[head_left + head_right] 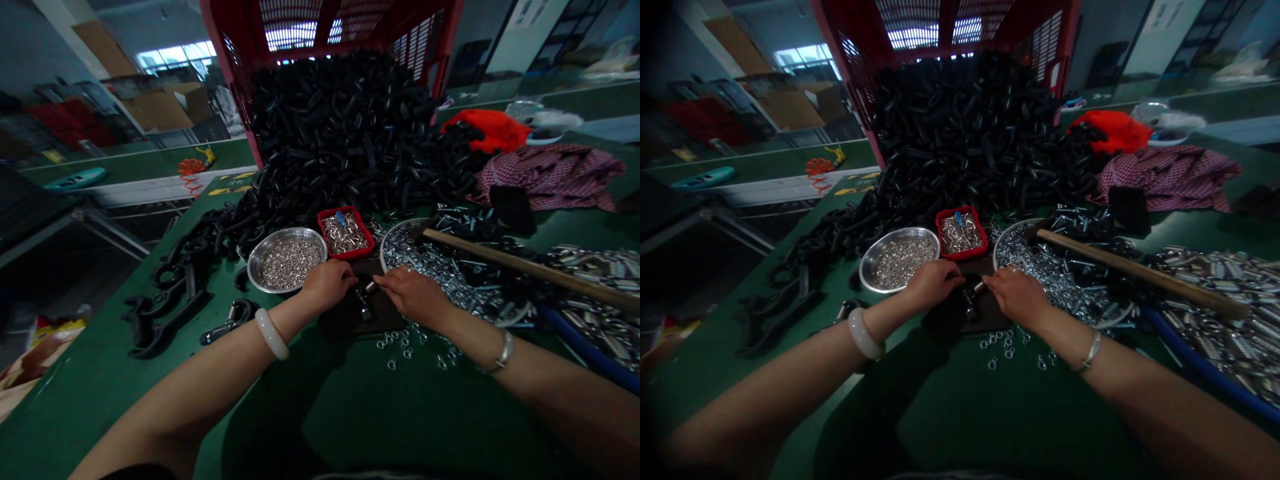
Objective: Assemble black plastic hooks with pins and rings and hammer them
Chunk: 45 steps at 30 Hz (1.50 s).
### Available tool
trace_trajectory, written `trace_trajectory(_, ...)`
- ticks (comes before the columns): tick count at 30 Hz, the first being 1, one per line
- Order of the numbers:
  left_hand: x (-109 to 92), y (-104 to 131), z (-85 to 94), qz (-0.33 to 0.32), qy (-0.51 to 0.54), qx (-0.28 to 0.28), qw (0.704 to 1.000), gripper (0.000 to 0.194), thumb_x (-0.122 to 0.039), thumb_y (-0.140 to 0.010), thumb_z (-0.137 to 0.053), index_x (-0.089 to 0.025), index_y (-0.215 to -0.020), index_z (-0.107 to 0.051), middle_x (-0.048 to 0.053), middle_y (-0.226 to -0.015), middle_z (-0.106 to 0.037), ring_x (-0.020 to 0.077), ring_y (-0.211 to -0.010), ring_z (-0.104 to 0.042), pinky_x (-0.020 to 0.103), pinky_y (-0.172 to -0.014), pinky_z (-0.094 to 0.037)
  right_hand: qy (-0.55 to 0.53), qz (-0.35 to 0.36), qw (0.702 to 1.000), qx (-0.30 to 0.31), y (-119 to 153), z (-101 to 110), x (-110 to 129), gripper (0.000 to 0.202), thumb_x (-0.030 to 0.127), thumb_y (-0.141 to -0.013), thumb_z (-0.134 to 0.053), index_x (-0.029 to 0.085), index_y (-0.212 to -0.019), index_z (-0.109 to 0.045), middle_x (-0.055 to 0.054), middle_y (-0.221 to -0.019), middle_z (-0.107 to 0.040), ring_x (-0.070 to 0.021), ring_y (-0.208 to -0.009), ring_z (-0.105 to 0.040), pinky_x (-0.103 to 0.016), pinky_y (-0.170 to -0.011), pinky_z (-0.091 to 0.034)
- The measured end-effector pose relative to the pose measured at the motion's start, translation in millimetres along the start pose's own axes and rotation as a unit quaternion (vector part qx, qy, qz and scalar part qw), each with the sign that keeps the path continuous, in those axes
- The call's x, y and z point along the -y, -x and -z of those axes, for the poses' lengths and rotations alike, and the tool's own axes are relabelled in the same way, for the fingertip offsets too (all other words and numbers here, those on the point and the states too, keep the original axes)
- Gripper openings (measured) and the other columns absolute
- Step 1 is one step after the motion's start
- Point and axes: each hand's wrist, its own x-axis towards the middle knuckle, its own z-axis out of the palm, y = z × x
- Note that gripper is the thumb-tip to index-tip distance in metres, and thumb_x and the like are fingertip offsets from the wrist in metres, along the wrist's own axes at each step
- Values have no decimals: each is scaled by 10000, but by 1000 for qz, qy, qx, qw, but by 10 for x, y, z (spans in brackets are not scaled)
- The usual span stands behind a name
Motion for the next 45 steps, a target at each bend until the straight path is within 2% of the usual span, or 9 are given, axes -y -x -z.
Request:
trace_trajectory(11,-67,208,-107,-97,-170,-51,979,293,-367,-888,-375,-202,-922,-615,45,-948,-620,166,-773,-573,254,-560,-412,58,11,998,-5,67,40,44,356,189,-847,-422,218,-1176,-554,-80,-1022,-625,-228,-925,-535,-291,-626,-451)
trace_trajectory(16,-123,430,-112,-132,-172,-73,974,723,-699,-703,-432,-159,-1178,-512,115,-1219,-536,284,-1029,-486,429,-854,-400,105,17,994,-13,143,26,126,447,114,-785,-458,195,-1221,-514,-134,-1188,-544,-279,-1013,-497,-305,-617,-460)
trace_trajectory(20,-107,469,-170,-103,-115,-53,987,803,-686,-618,-547,-157,-1216,-455,131,-1307,-463,327,-1200,-375,539,-1026,-188,78,41,996,-5,108,69,89,420,146,-798,-448,171,-1211,-519,-139,-1213,-531,-272,-1034,-501,-356,-717,-473)
trace_trajectory(25,-31,412,-193,-97,-40,-29,994,760,-617,-596,-612,-163,-1185,-454,132,-1303,-462,288,-1214,-393,490,-1063,-167,130,-46,989,-43,190,390,-448,349,257,-834,-423,154,-1143,-550,-175,-1241,-506,-322,-1069,-480,-453,-758,-443)
trace_trajectory(27,-16,403,-187,-95,-19,-33,995,784,-612,-574,-629,-160,-1188,-448,130,-1274,-486,279,-1190,-420,475,-1064,-181,181,-147,972,-40,284,517,-775,292,198,-793,-453,113,-1036,-590,-227,-1018,-606,-363,-918,-548,-492,-652,-435)
trace_trajectory(30,-9,384,-181,-81,-3,-34,996,901,-619,-531,-649,-139,-1249,-393,133,-1233,-513,275,-1149,-457,463,-1063,-195,183,-161,970,9,381,597,-1239,129,121,-709,-518,122,-778,-627,-200,-719,-627,-341,-726,-593,-481,-579,-428)
trace_trajectory(35,-4,339,-175,-64,-6,-21,998,968,-674,-472,-642,-128,-1242,-425,129,-1239,-509,297,-1150,-444,447,-1033,-246,-45,-199,974,95,343,582,-1686,138,268,-622,-663,174,-718,-630,-110,-687,-657,-227,-623,-618,-355,-568,-467)
trace_trajectory(39,3,335,-174,-58,11,-22,998,953,-664,-446,-665,-154,-1221,-448,111,-1232,-518,290,-1140,-448,431,-1006,-278,-122,-240,962,44,406,685,-1518,229,405,-642,-650,217,-766,-608,-66,-645,-649,-179,-516,-599,-282,-452,-448)
trace_trajectory(45,-1,329,-182,-40,51,-39,997,1236,-611,-385,-724,-128,-1375,-162,123,-1173,-552,300,-1086,-491,453,-1004,-258,-68,-100,987,-106,750,794,-510,359,382,-818,-463,248,-1144,-532,-98,-1007,-640,-245,-808,-631,-379,-643,-528)
